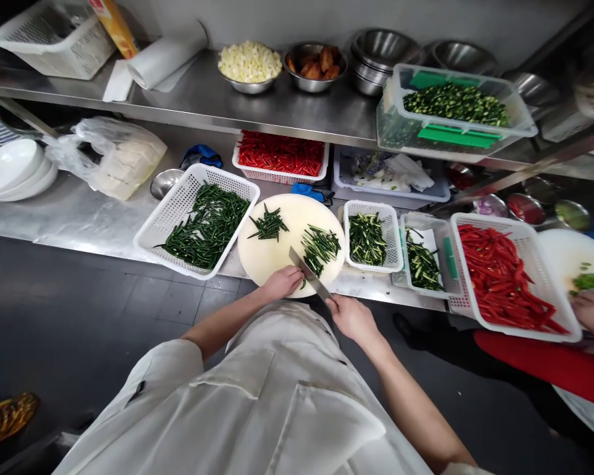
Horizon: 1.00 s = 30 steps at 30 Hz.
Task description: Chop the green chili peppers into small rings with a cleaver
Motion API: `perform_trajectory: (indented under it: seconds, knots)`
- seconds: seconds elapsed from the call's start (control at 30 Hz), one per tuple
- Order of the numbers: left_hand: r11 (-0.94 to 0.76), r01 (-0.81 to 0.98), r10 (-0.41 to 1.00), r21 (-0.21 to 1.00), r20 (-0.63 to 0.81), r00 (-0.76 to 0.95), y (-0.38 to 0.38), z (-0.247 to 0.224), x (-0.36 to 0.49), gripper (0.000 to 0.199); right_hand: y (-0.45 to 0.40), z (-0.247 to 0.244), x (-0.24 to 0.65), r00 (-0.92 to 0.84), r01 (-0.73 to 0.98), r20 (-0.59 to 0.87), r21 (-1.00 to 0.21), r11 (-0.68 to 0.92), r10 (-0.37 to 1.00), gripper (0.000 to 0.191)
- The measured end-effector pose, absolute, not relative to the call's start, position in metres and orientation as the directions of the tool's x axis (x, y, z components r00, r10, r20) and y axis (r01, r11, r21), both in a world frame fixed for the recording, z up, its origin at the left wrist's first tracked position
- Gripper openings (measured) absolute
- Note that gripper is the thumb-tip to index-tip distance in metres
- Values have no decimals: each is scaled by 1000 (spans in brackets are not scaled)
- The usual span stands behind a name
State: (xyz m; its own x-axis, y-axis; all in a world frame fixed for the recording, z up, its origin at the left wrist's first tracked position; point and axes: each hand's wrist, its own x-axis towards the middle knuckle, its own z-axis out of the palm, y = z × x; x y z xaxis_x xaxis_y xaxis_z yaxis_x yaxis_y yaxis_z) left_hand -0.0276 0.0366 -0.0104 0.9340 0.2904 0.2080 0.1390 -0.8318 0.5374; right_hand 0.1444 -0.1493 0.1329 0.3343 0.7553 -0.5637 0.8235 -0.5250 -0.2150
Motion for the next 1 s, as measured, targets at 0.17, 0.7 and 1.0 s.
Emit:
perform_trajectory:
  seconds: [0.17,0.7,1.0]
  knots:
    - [-821,130,293,556,214,932,36,-9,-26,27,-119,116,131,371,775,-560,-253,-579,741,33]
    - [-737,500,645,455,250,722,144,-5,-82,35,-163,104,154,193,768,-587,-409,-494,786,37]
    - [-772,329,534,544,274,800,95,-10,-56,22,-149,110,146,348,762,-558,-299,-574,753,37]
